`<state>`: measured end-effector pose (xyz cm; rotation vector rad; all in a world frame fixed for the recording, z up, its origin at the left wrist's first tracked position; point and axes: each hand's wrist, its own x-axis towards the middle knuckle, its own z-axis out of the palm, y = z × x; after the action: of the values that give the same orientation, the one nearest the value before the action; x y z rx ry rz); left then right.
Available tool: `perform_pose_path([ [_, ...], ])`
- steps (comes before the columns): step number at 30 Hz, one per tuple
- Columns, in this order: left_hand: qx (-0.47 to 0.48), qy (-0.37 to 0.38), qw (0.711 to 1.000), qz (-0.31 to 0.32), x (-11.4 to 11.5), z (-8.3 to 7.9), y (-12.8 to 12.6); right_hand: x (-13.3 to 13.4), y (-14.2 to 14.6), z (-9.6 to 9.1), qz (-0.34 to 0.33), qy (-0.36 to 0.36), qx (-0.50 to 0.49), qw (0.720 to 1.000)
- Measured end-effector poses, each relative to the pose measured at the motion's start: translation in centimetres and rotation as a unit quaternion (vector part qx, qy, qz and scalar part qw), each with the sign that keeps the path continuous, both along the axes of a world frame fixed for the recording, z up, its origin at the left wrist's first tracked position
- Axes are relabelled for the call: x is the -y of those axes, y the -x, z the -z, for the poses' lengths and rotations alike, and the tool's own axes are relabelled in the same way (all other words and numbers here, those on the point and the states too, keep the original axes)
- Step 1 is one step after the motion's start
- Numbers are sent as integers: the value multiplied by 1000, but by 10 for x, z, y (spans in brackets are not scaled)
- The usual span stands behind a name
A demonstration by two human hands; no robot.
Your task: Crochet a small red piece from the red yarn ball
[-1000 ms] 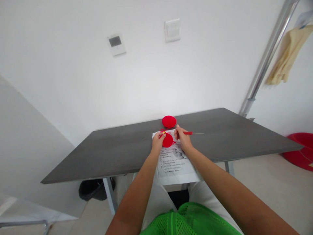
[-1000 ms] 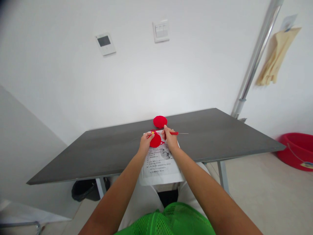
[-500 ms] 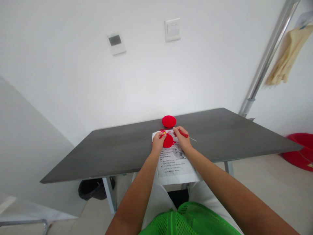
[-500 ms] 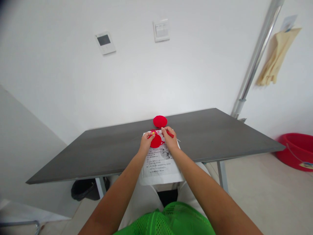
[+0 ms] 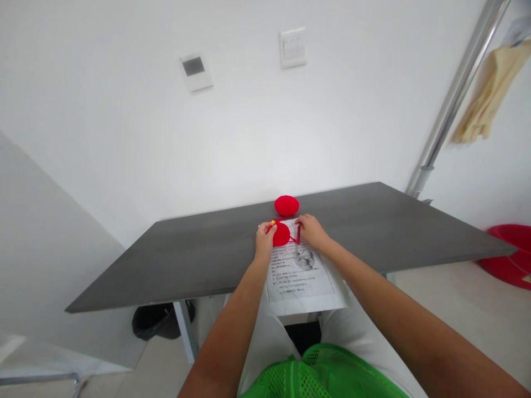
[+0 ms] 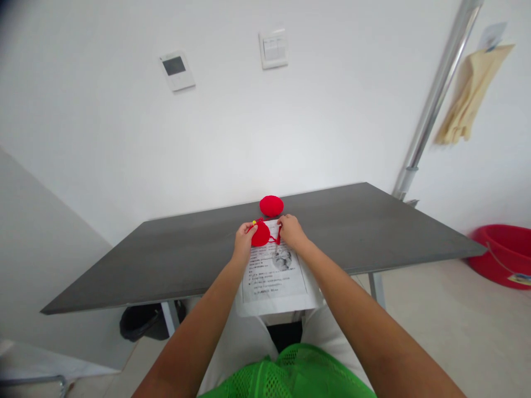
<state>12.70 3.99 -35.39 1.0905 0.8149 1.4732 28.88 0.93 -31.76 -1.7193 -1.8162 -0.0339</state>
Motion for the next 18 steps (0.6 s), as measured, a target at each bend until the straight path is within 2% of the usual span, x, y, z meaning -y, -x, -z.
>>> perform_pose_path([
  [2, -1, 0, 1000, -5, 0, 0, 0, 1, -1, -6, 25, -31, 10, 999],
  [4, -5, -1, 1000, -5, -1, 1, 0, 4, 4, -9, 20, -55, -22, 998],
  [7, -22, -11, 1000, -9, -2, 1, 1, 10, 22, -7, -38, -17, -135, 990],
  [10, -34, -15, 999, -16, -1, 0, 2, 17, 39, 0, -63, -9, -186, 981],
  [15, -15, -23, 998, 51, 7, -5, 1, 23, 41, 7, -54, -75, -255, 962],
  [18, -29, -33, 997, 68, 11, -9, 0, 25, 38, 6, -57, -83, -278, 955],
])
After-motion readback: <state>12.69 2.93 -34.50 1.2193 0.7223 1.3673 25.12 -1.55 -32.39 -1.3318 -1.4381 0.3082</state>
